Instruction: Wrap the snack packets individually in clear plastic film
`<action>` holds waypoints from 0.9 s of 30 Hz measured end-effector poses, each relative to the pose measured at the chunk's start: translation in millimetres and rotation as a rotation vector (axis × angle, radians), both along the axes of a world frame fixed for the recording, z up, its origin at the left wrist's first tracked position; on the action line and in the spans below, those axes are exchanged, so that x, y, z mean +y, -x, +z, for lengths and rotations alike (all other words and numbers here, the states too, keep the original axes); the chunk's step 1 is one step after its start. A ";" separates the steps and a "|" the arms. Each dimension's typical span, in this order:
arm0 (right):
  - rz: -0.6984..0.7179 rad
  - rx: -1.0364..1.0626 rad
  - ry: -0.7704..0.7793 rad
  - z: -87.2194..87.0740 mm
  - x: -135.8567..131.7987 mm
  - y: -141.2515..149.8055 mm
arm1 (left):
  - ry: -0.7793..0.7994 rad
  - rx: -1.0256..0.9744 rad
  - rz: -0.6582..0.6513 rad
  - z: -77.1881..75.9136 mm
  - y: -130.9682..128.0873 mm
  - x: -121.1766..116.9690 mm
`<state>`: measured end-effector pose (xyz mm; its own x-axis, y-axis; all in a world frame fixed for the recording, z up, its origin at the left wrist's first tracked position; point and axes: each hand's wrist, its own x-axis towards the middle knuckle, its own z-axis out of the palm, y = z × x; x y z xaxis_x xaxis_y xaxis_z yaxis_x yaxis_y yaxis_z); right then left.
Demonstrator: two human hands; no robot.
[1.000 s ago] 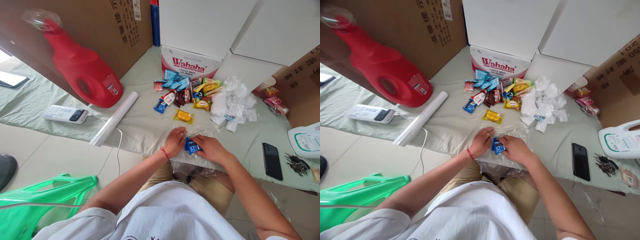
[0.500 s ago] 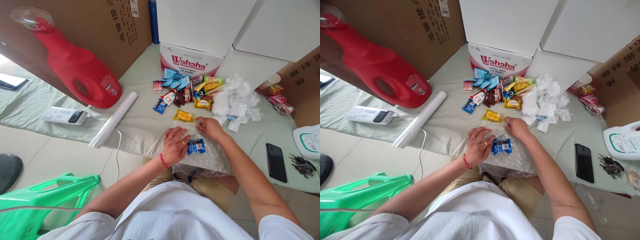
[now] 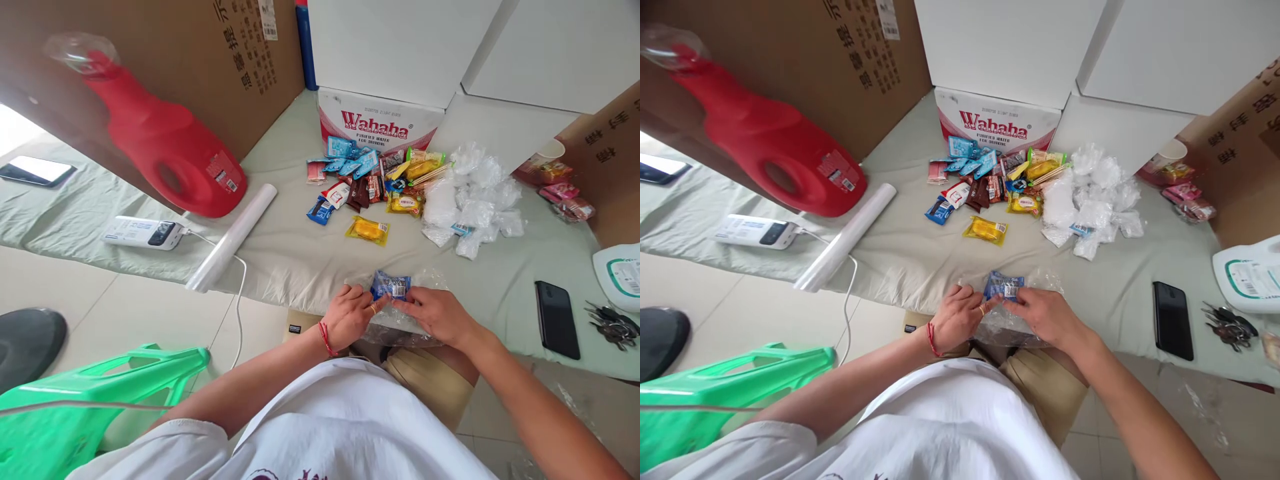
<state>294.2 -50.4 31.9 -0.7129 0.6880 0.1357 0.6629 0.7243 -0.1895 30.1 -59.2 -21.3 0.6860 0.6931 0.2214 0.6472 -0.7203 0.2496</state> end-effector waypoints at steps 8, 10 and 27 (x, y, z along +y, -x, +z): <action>-0.087 -0.119 0.134 -26.6 -1.8 2.2 | -0.151 -0.775 0.231 65.4 35.4 -6.0; -0.102 -0.113 0.167 -25.1 -0.5 5.6 | -0.278 -0.783 0.232 91.9 31.6 -0.9; -0.098 0.147 -0.183 -53.1 -70.1 -17.8 | -0.008 0.099 -0.164 25.3 -11.7 31.9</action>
<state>312.0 -120.6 -21.2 -0.6073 0.7073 0.3619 0.7068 0.6890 -0.1605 41.8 -27.2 4.0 0.8081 0.5689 0.1527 0.5423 -0.8197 0.1842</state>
